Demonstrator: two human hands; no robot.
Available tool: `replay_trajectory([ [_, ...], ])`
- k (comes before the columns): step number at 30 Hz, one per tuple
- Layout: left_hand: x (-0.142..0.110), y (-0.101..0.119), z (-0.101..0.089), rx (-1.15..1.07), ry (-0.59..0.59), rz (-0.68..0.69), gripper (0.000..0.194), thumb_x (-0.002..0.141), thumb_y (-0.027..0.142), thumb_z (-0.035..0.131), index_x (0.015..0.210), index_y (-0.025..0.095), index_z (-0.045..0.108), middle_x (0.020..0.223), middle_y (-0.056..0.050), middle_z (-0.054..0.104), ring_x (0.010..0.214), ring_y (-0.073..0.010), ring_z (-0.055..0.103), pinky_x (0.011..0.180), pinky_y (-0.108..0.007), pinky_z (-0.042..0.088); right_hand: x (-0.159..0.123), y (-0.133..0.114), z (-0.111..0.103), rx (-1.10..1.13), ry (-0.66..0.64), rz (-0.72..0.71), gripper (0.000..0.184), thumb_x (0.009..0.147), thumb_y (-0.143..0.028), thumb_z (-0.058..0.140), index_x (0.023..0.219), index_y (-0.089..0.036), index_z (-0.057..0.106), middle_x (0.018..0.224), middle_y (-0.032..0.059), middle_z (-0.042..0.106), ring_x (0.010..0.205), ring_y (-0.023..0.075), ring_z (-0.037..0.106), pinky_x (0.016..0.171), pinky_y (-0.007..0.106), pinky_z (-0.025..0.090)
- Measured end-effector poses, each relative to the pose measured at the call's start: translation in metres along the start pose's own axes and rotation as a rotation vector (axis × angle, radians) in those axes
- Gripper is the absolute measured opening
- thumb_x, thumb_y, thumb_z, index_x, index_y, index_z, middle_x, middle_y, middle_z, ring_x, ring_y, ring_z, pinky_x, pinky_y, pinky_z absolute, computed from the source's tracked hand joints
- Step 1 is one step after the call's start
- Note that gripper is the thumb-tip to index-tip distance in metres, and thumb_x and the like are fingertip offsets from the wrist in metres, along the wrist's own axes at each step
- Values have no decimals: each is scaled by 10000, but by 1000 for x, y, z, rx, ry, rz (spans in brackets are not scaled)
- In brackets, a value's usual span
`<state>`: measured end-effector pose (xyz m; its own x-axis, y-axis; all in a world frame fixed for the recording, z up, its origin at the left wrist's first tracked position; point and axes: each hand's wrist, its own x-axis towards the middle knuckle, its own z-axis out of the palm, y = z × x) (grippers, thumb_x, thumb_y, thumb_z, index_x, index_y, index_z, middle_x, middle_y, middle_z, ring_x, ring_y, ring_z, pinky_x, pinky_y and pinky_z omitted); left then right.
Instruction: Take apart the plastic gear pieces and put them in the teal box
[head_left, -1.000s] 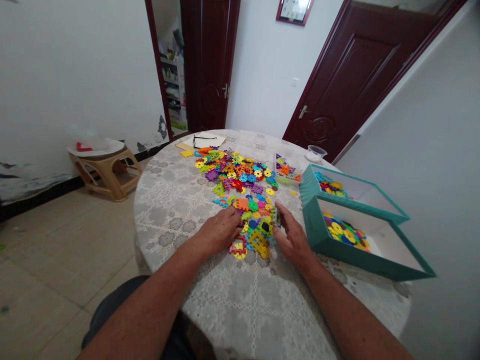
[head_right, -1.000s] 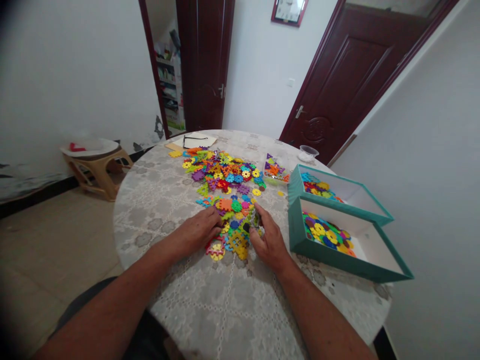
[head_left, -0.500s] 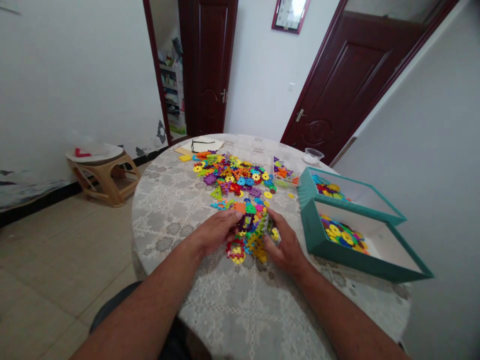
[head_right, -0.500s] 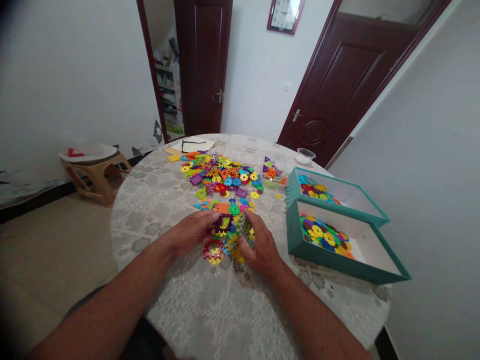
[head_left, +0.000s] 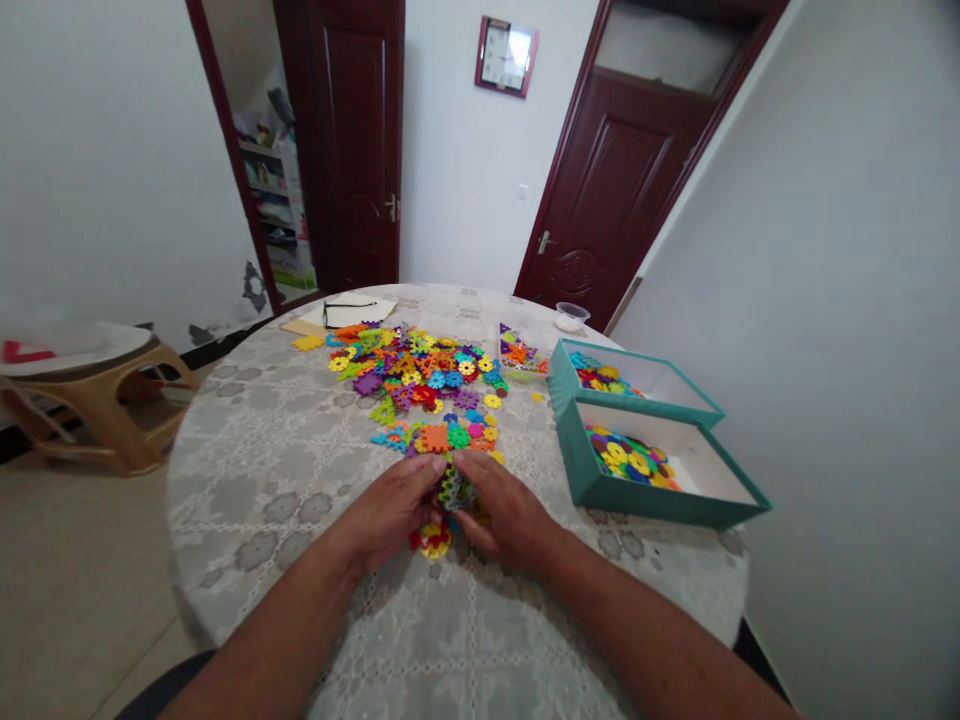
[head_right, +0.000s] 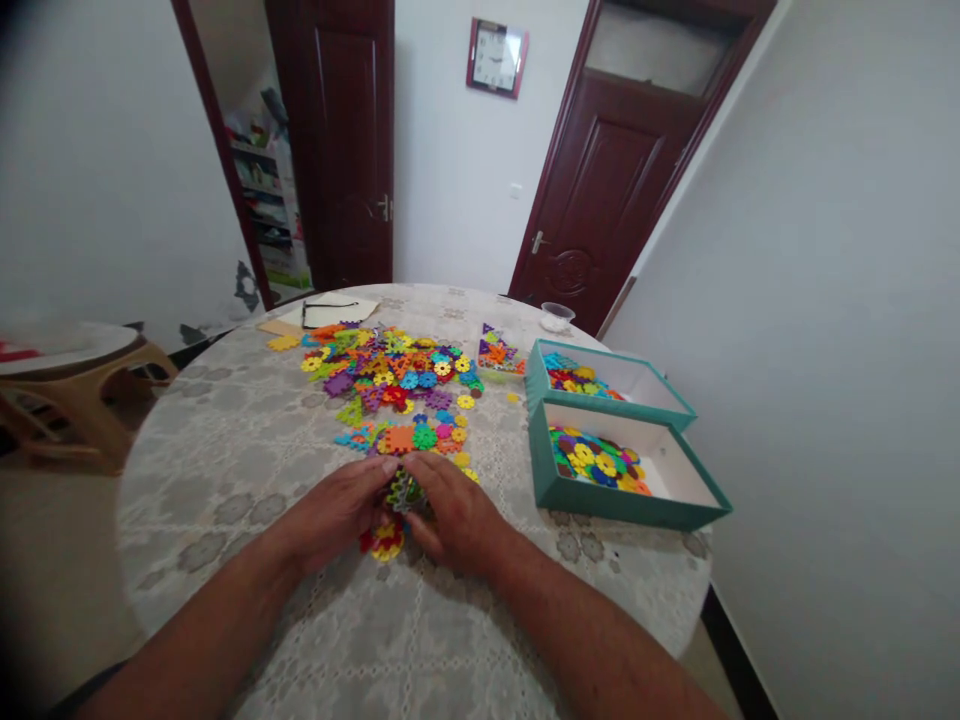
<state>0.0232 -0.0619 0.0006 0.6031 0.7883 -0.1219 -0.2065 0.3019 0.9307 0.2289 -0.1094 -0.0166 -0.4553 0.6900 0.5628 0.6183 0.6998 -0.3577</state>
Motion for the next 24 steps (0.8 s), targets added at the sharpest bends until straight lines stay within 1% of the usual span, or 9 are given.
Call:
replay_trajectory([
  [4, -1, 2, 1, 138, 46, 25, 415, 925, 602, 641, 957, 188, 662, 855, -35, 645, 792, -187, 599, 667, -286, 473, 4, -3, -1, 13, 0, -2, 824, 912, -178, 658, 1627, -262, 256, 1535, 182, 513, 1428, 313, 504, 1168, 546, 465],
  [8, -3, 12, 3, 368, 108, 55, 442, 938, 638, 576, 913, 204, 659, 853, -36, 657, 779, -199, 603, 688, -313, 482, 5, -4, -4, 15, 23, 11, 850, 858, -133, 633, 1620, -252, 275, 1516, 173, 514, 1417, 305, 501, 1167, 530, 469],
  [12, -8, 27, -2, 567, 59, 55, 428, 927, 627, 574, 922, 205, 641, 829, -30, 649, 763, -202, 605, 701, -320, 472, 3, -3, -14, -27, 71, 77, 839, 839, -141, 624, 1610, -247, 310, 1505, 170, 502, 1409, 306, 497, 1161, 519, 477],
  [14, -11, 32, -7, 652, 26, 60, 380, 910, 583, 599, 913, 203, 623, 826, -23, 638, 764, -198, 599, 709, -314, 463, 3, -2, -23, -53, 131, 134, 817, 845, -129, 607, 1604, -256, 331, 1497, 158, 506, 1407, 296, 495, 1169, 507, 471],
  [17, -19, 33, -17, 828, 8, 80, 279, 864, 484, 654, 915, 212, 621, 874, -25, 652, 808, -207, 596, 744, -314, 453, 5, 5, -45, -137, 275, 243, 763, 861, -119, 577, 1583, -270, 384, 1470, 137, 536, 1393, 285, 510, 1189, 510, 446],
  [19, -24, 30, -24, 958, 26, 92, 231, 818, 406, 691, 956, 227, 644, 930, -31, 672, 856, -223, 602, 778, -322, 451, 7, 15, -67, -218, 372, 336, 712, 871, -143, 575, 1558, -271, 435, 1445, 127, 562, 1365, 292, 534, 1191, 527, 436],
  [21, -28, 26, -29, 1057, 17, 118, 244, 793, 344, 697, 1013, 242, 669, 1007, -42, 682, 909, -238, 609, 822, -336, 453, 9, 31, -94, -300, 440, 418, 664, 876, -181, 580, 1530, -248, 482, 1422, 135, 581, 1331, 306, 555, 1180, 539, 437],
  [24, -32, 21, -32, 1162, -71, 190, 264, 801, 289, 668, 1060, 244, 696, 1098, -58, 668, 984, -244, 604, 902, -354, 450, 12, 66, -138, -457, 485, 464, 636, 869, -225, 574, 1499, -160, 515, 1371, 184, 599, 1282, 330, 568, 1159, 543, 439],
])
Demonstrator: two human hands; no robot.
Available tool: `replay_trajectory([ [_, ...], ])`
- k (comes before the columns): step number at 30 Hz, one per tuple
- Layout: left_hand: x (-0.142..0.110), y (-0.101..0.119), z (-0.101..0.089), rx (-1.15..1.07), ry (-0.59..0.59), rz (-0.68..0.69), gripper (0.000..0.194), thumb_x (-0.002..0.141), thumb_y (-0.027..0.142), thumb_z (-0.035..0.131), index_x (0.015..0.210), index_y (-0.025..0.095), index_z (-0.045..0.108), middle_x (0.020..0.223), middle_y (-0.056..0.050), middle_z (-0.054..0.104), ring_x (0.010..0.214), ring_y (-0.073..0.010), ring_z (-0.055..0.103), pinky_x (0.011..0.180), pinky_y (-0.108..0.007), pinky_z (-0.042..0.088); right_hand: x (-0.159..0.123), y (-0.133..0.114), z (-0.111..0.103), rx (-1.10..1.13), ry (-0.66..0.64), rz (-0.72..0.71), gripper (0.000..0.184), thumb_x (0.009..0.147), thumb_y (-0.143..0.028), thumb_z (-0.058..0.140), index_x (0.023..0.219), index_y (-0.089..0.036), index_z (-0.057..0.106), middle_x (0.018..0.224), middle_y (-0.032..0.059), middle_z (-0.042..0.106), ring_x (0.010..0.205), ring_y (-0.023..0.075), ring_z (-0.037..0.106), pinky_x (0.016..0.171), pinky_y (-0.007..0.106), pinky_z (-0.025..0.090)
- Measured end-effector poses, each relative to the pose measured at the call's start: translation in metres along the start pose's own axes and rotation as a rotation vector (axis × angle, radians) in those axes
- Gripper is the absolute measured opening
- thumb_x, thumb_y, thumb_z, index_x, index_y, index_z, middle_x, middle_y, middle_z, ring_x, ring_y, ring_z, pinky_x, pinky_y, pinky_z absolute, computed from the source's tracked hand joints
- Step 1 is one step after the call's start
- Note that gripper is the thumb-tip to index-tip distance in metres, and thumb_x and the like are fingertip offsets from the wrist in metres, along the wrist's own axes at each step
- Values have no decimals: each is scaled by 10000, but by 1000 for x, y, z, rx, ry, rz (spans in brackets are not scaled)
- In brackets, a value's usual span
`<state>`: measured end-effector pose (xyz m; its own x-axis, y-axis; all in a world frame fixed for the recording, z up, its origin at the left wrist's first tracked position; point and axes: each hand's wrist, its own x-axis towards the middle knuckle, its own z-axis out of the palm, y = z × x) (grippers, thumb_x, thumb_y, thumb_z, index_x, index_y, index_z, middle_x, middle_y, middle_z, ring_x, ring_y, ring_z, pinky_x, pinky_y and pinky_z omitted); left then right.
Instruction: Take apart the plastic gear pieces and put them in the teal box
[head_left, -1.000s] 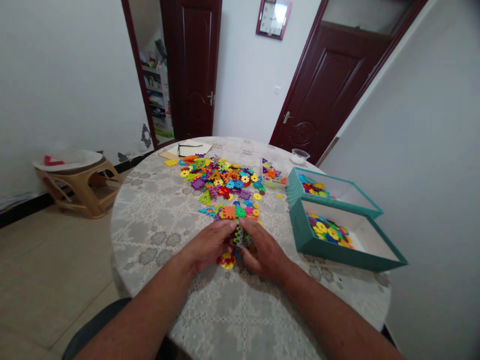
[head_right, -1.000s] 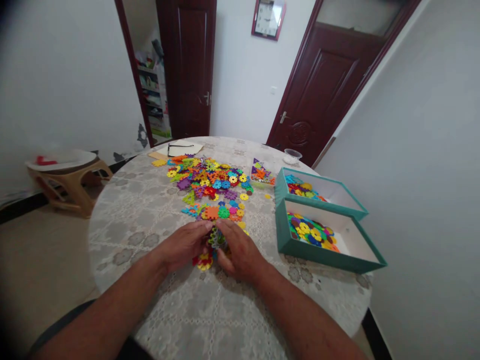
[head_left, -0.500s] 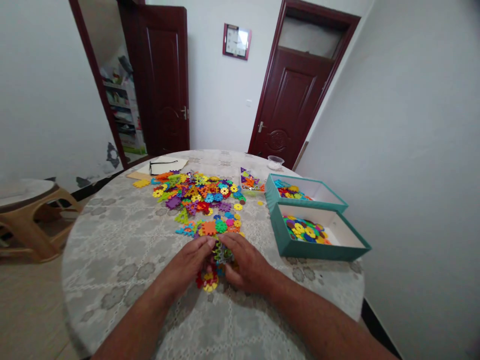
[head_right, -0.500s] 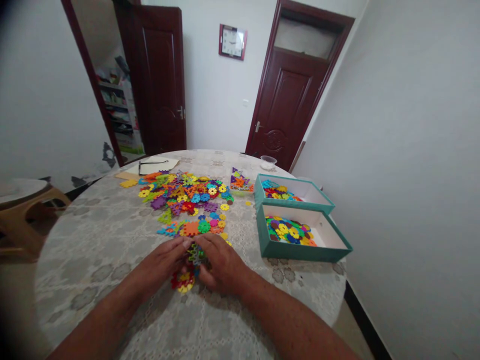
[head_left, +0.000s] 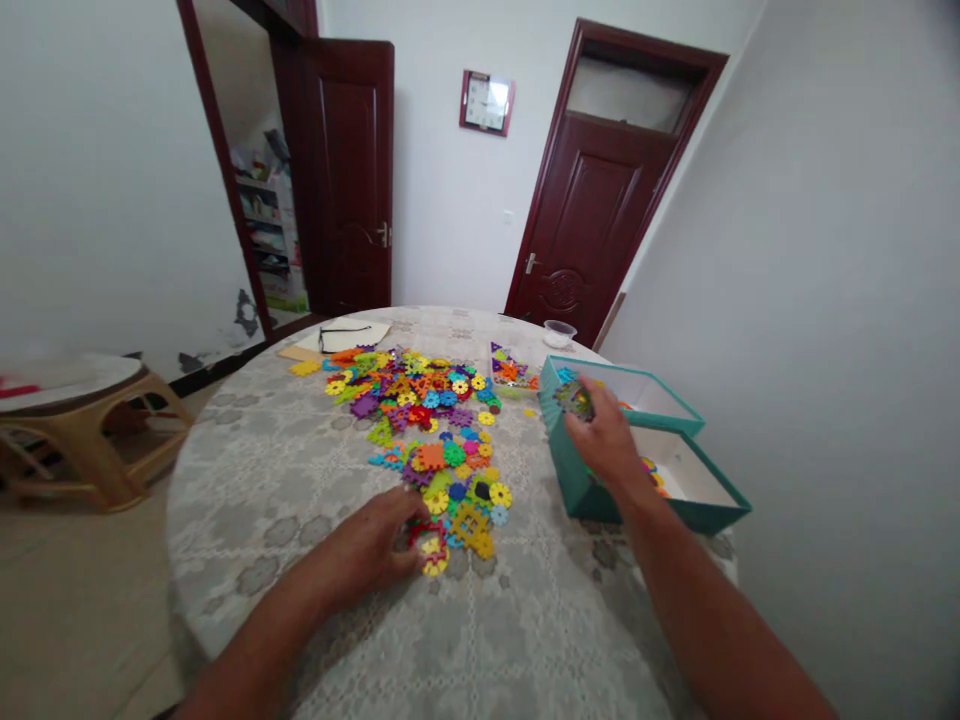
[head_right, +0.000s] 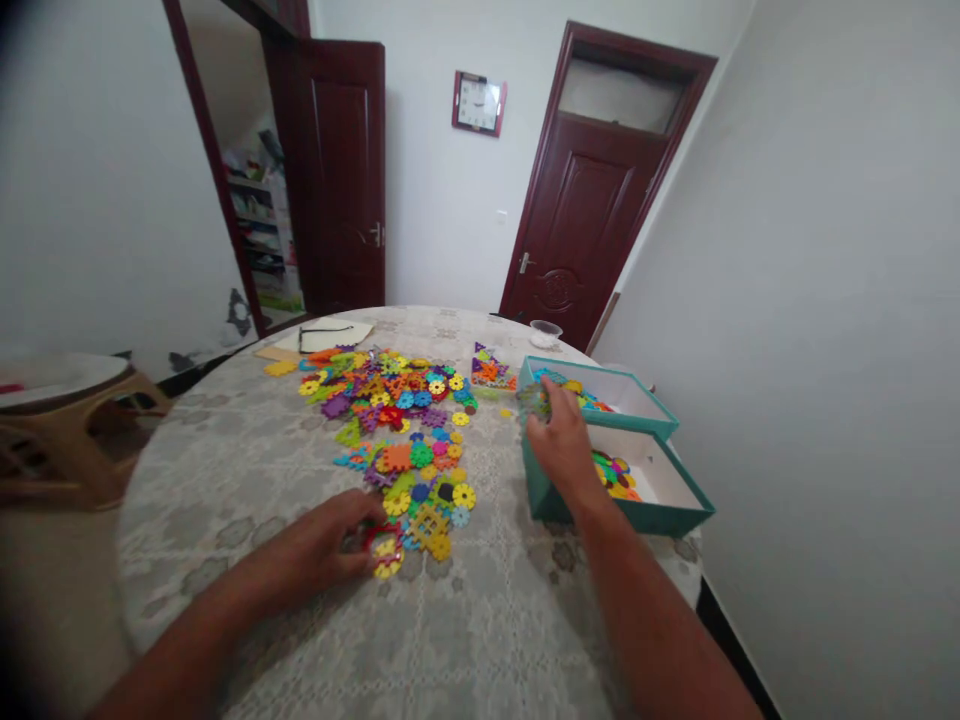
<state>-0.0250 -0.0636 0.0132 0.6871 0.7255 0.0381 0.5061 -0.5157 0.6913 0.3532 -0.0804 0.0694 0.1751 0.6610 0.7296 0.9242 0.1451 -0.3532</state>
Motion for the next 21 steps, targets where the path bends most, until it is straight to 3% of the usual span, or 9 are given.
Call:
replay_trajectory([
  [6, 0, 0, 3, 94, -22, 25, 270, 809, 321, 687, 1069, 250, 714, 1130, -69, 656, 1078, -259, 584, 947, -350, 451, 65, 79, -2, -305, -17, 38, 667, 794, -215, 606, 1441, -62, 553, 1291, 243, 614, 1212, 360, 566, 1085, 525, 464],
  [10, -1, 4, 3, 157, -36, 37, 348, 778, 317, 729, 1117, 251, 695, 1167, -73, 652, 1105, -267, 575, 972, -359, 447, 79, 99, 1, -433, -66, 78, 656, 773, -198, 598, 1410, -42, 574, 1249, 253, 623, 1194, 372, 561, 1048, 522, 451],
  [13, -1, 6, 3, 181, -32, 49, 317, 801, 282, 691, 1115, 241, 683, 1152, -76, 652, 1092, -261, 579, 956, -352, 446, 72, 85, 2, -463, -44, 20, 581, 821, -212, 576, 1380, -55, 592, 1276, 256, 624, 1236, 383, 539, 1077, 554, 407],
  [16, 1, 5, 4, 182, -17, 62, 256, 838, 253, 629, 1089, 241, 679, 1094, -71, 654, 1037, -246, 589, 908, -337, 446, 50, 49, 6, -345, -68, -127, 485, 872, -220, 557, 1342, -120, 616, 1305, 219, 635, 1274, 364, 531, 1113, 559, 384],
  [18, 2, 4, 6, 179, 5, 53, 215, 861, 301, 628, 1062, 237, 671, 1072, -75, 650, 1003, -247, 592, 873, -338, 444, 26, 19, 12, -220, -150, -195, 430, 904, -229, 546, 1320, -167, 636, 1301, 189, 653, 1277, 346, 548, 1125, 550, 396],
  [21, 3, 3, 8, 158, 48, 32, 244, 883, 397, 638, 1063, 233, 655, 1075, -84, 645, 969, -251, 592, 840, -348, 446, -18, -24, 29, -10, -427, -244, 401, 915, -269, 592, 1305, -203, 657, 1269, 144, 697, 1201, 308, 626, 1085, 507, 472],
])
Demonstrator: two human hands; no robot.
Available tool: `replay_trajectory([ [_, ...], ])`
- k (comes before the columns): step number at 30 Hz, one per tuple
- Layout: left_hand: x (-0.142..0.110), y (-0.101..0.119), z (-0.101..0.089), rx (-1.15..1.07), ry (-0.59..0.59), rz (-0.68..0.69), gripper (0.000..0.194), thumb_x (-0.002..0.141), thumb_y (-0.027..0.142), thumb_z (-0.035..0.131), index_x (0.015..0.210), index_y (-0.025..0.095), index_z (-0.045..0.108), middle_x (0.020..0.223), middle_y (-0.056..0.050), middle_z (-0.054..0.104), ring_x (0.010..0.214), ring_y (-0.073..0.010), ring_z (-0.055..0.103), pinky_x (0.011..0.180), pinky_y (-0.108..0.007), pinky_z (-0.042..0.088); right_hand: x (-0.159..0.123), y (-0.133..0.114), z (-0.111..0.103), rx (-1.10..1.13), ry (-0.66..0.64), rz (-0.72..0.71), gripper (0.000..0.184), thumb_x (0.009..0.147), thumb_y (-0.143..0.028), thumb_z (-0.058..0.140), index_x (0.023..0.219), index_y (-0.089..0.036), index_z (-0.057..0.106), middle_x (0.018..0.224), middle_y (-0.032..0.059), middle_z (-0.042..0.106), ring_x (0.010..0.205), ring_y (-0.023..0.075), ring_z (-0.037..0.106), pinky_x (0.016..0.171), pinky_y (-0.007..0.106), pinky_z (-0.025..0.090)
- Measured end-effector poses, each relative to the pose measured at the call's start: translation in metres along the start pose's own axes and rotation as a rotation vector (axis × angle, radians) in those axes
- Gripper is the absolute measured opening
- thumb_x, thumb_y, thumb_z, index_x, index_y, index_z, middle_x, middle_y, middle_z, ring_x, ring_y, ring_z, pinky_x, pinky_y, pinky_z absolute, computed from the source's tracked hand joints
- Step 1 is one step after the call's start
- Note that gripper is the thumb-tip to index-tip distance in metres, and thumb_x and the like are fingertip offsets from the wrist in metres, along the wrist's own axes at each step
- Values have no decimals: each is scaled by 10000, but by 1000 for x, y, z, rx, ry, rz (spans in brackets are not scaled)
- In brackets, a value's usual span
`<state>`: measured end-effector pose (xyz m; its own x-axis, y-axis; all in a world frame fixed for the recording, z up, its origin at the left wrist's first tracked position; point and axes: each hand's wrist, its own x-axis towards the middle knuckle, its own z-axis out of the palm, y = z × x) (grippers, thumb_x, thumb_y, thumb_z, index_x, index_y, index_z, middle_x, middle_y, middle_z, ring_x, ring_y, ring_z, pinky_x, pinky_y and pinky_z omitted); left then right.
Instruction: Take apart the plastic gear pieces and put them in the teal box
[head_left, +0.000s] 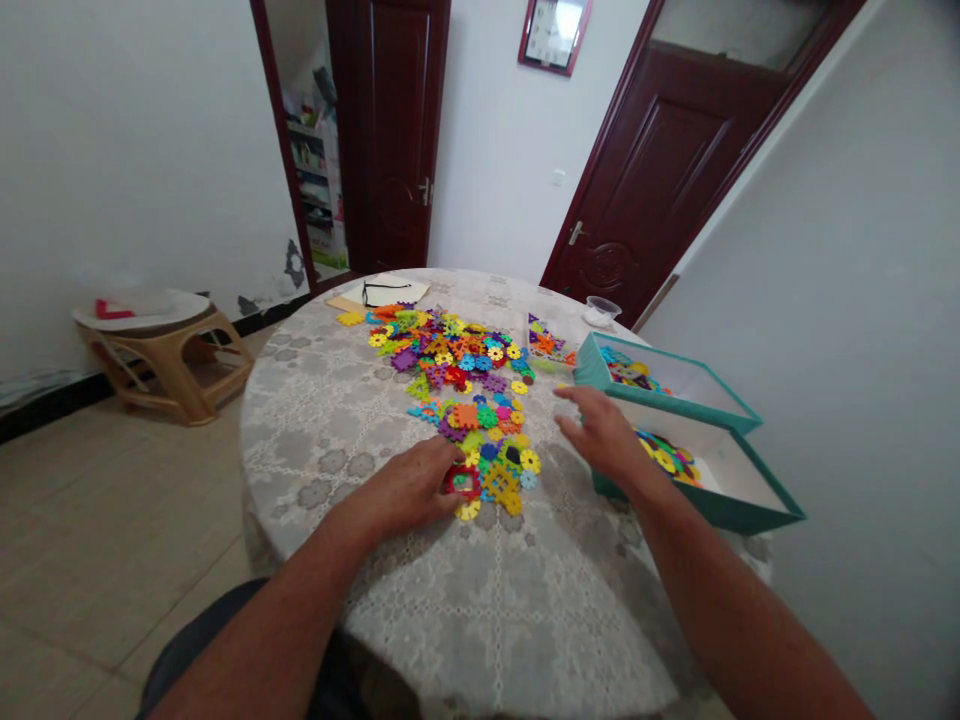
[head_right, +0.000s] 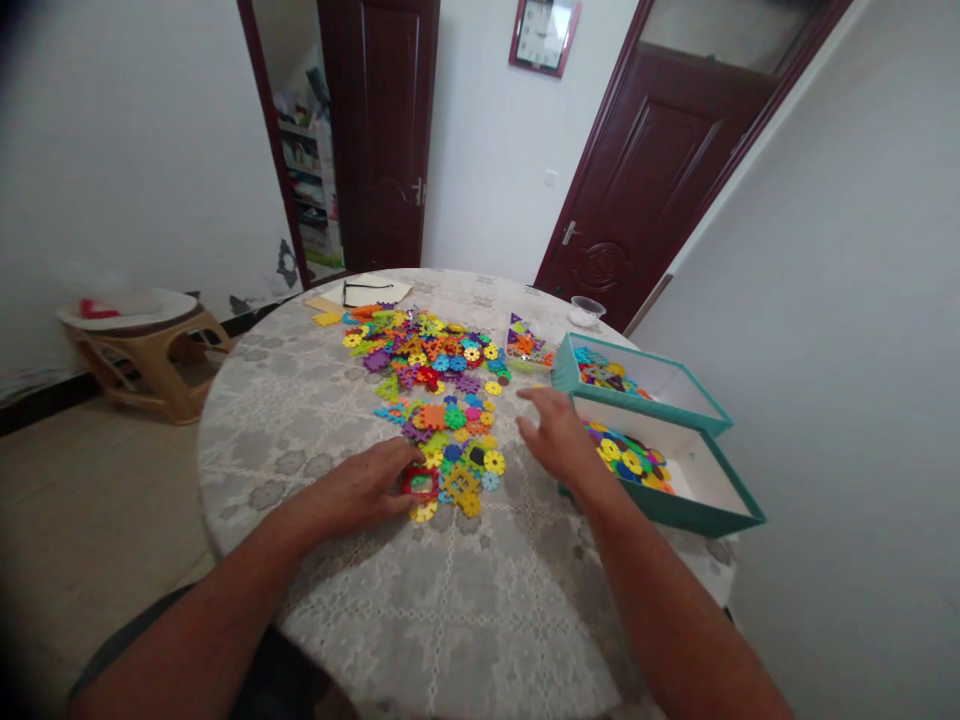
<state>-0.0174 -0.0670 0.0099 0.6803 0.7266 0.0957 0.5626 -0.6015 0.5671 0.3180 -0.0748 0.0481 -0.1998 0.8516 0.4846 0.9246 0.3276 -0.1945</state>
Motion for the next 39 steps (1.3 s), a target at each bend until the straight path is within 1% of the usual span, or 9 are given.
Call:
replay_trajectory([
  [4, 0, 2, -2, -36, 51, -26, 253, 882, 382, 636, 1073, 217, 655, 1082, -91, 637, 973, -251, 595, 871, -362, 458, -23, -43, 40, 78, -219, -35, 443, 901, -261, 653, 1339, -196, 659, 1267, 153, 714, 1203, 314, 632, 1077, 503, 479],
  [8, 4, 3, -5, -73, 87, -78, 335, 889, 414, 631, 1145, 201, 674, 1065, -91, 640, 973, -250, 606, 858, -353, 469, -30, -52, 55, 36, -273, 5, 459, 885, -263, 685, 1338, -189, 665, 1257, 168, 718, 1186, 335, 630, 1058, 504, 483],
  [11, 8, 3, -8, -147, 128, -158, 391, 875, 443, 643, 1170, 191, 692, 1031, -87, 661, 929, -247, 620, 820, -353, 475, -31, -49, 54, 45, -261, -4, 487, 898, -256, 656, 1377, -168, 636, 1272, 185, 708, 1189, 347, 627, 1052, 521, 488],
  [16, 12, 7, -15, -361, 137, -278, 460, 830, 498, 684, 1142, 161, 711, 1004, -91, 710, 871, -246, 649, 767, -350, 486, -31, -42, 47, 204, -83, -12, 502, 922, -246, 610, 1419, -177, 587, 1330, 175, 675, 1244, 320, 616, 1097, 528, 478],
  [18, 11, 9, -18, -490, 114, -310, 507, 816, 517, 691, 1172, 157, 696, 1000, -89, 724, 817, -230, 654, 709, -332, 490, -31, -41, 41, 289, -65, -49, 492, 929, -250, 616, 1419, -211, 586, 1361, 152, 658, 1279, 298, 603, 1120, 511, 472],
  [23, 11, 9, -18, -695, 104, -347, 532, 811, 493, 688, 1209, 141, 681, 959, -69, 730, 672, -165, 613, 633, -298, 478, -37, -56, 28, 392, -254, -264, 508, 931, -215, 613, 1435, -267, 574, 1396, 114, 635, 1310, 271, 577, 1144, 498, 456],
  [29, 17, 4, -11, -809, 196, -331, 472, 829, 463, 712, 1176, 145, 677, 1002, -83, 724, 756, -179, 647, 650, -297, 506, -41, -85, 32, 264, -428, -363, 476, 913, -278, 694, 1377, -210, 606, 1352, 149, 639, 1241, 308, 578, 1096, 500, 470],
  [36, 17, 2, -10, -1148, 328, -358, 431, 871, 467, 725, 1181, 176, 655, 864, -34, 659, 786, -171, 659, 656, -276, 519, -43, -87, 49, 321, -318, -305, 558, 839, -131, 654, 1389, -206, 597, 1320, 156, 638, 1214, 308, 566, 1069, 504, 478],
  [39, 17, 2, -10, -1273, 331, -354, 399, 867, 481, 743, 1097, 169, 648, 909, -36, 655, 744, -139, 643, 625, -249, 516, -42, -82, 56, 556, -174, -112, 511, 878, -187, 661, 1383, -243, 605, 1351, 124, 638, 1252, 289, 572, 1110, 511, 454],
])
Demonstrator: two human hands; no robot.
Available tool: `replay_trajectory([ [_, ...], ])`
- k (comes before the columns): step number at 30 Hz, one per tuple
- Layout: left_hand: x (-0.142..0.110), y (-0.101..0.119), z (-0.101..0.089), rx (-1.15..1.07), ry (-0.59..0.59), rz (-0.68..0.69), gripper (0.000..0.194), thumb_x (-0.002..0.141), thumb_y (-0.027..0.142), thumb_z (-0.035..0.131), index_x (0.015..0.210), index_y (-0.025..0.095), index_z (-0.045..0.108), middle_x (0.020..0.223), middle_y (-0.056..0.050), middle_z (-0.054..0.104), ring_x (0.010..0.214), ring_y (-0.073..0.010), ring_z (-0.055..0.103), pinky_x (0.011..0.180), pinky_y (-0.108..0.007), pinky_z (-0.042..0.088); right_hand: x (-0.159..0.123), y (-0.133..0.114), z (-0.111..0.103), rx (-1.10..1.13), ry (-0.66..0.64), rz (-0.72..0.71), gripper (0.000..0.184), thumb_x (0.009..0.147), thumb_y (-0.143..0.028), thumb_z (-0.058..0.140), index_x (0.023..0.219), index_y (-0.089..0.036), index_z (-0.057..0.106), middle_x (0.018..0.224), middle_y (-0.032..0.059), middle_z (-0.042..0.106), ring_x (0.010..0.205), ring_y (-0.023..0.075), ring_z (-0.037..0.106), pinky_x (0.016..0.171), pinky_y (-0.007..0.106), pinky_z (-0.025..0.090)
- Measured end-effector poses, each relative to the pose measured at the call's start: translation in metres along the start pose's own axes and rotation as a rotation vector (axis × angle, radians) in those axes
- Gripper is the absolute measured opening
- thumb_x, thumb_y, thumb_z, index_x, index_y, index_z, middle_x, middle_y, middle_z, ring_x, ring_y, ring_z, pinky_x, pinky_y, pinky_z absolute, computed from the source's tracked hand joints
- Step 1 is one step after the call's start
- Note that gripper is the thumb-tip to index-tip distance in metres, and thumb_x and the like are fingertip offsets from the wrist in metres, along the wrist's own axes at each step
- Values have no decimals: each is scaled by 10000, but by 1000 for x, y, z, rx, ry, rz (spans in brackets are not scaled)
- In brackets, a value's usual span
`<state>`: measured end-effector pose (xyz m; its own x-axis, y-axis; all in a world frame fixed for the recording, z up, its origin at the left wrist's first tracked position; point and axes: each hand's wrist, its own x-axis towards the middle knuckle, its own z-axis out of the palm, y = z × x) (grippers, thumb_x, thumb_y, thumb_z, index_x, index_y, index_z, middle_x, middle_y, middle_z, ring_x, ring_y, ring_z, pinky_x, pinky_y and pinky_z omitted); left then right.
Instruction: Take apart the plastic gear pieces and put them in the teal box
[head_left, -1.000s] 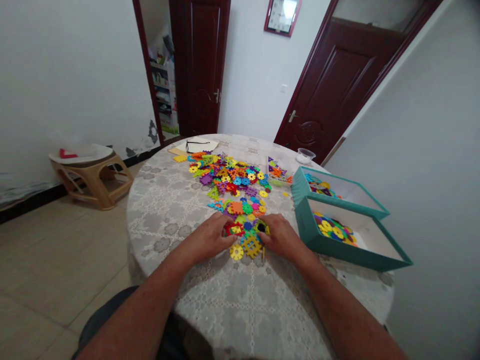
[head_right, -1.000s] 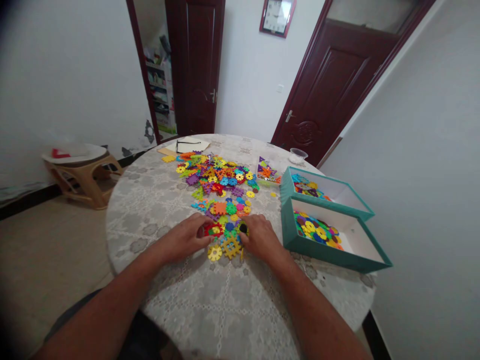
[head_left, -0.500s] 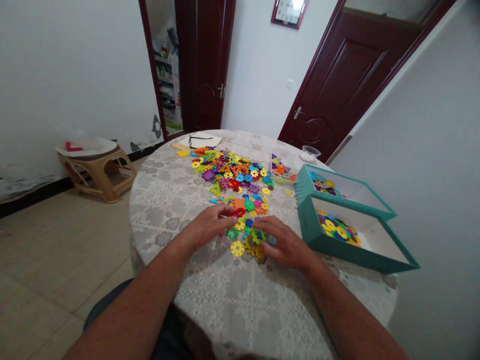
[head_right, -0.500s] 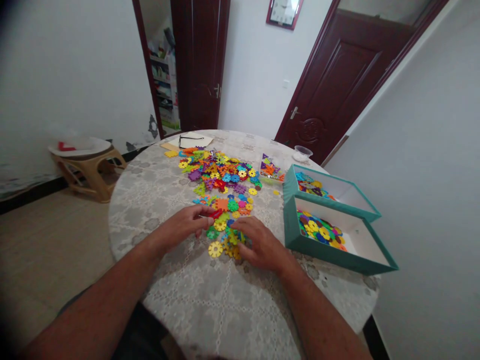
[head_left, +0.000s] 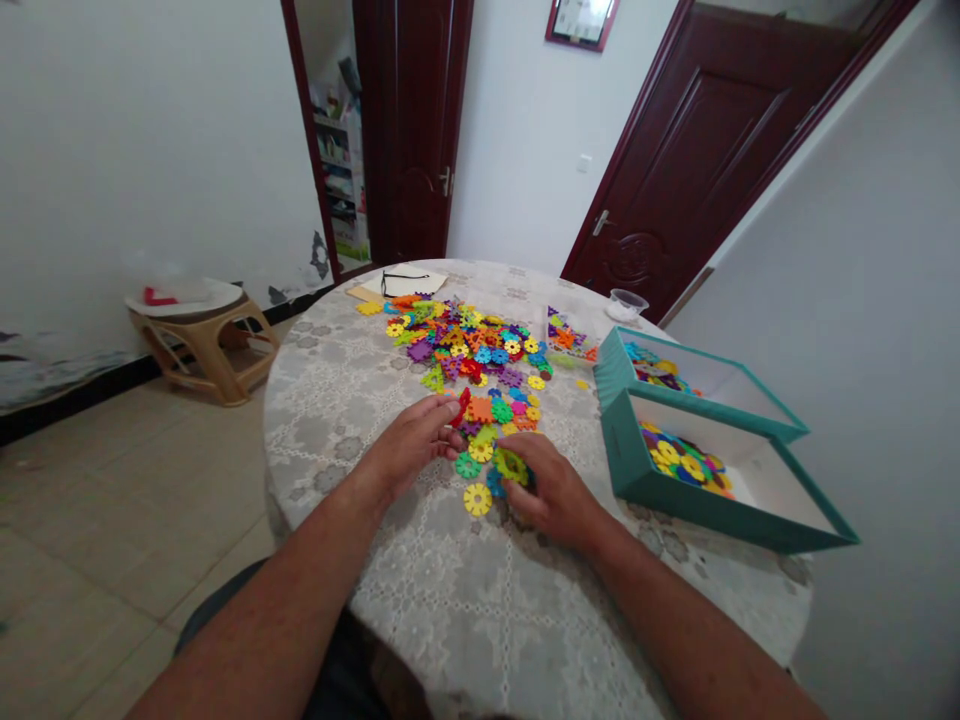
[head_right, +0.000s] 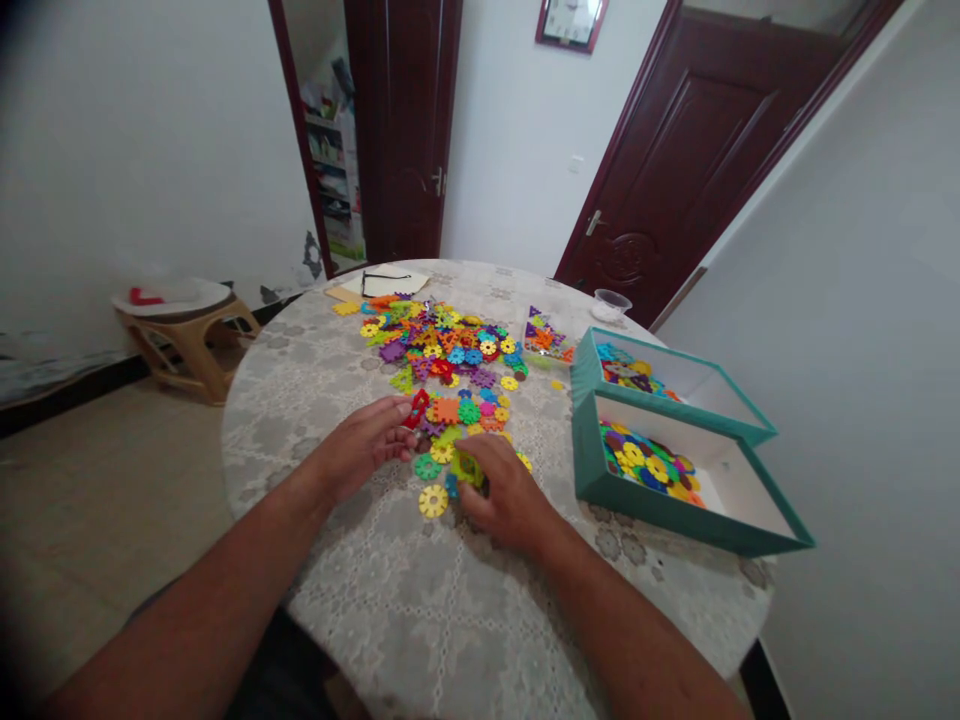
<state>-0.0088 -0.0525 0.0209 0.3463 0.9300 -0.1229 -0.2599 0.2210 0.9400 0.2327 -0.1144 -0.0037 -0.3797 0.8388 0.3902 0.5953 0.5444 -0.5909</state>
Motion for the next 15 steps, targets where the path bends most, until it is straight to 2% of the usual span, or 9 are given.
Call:
replay_trajectory([
  [4, 1, -5, 3, -57, -39, -33, 390, 871, 505, 739, 1023, 160, 638, 926, -53, 661, 717, -132, 637, 592, -240, 530, 6, 9, -2, 575, 231, 361, 439, 901, -349, 721, 1328, -283, 641, 1309, 65, 687, 1166, 254, 655, 1041, 463, 532],
  [8, 1, -11, 10, -84, -52, -65, 385, 874, 518, 743, 985, 171, 618, 878, -47, 647, 688, -139, 638, 593, -262, 562, 11, 17, -9, 1170, 364, 577, 366, 877, -406, 746, 1215, -278, 684, 1198, 43, 741, 1077, 243, 707, 946, 439, 607],
  [11, 1, -13, 15, -87, -71, -90, 374, 898, 515, 720, 1004, 168, 627, 904, -60, 656, 687, -138, 642, 602, -271, 572, 12, 22, -14, 1346, 409, 681, 291, 867, -366, 747, 1133, -254, 703, 1136, 48, 764, 1047, 239, 726, 924, 427, 628],
  [15, 2, -16, 19, -67, -111, -116, 415, 900, 552, 711, 1060, 176, 639, 941, -59, 646, 702, -138, 647, 617, -278, 579, 12, 22, -17, 1368, 404, 726, 266, 859, -358, 725, 1091, -228, 712, 1095, 68, 772, 1006, 244, 733, 895, 418, 632],
])
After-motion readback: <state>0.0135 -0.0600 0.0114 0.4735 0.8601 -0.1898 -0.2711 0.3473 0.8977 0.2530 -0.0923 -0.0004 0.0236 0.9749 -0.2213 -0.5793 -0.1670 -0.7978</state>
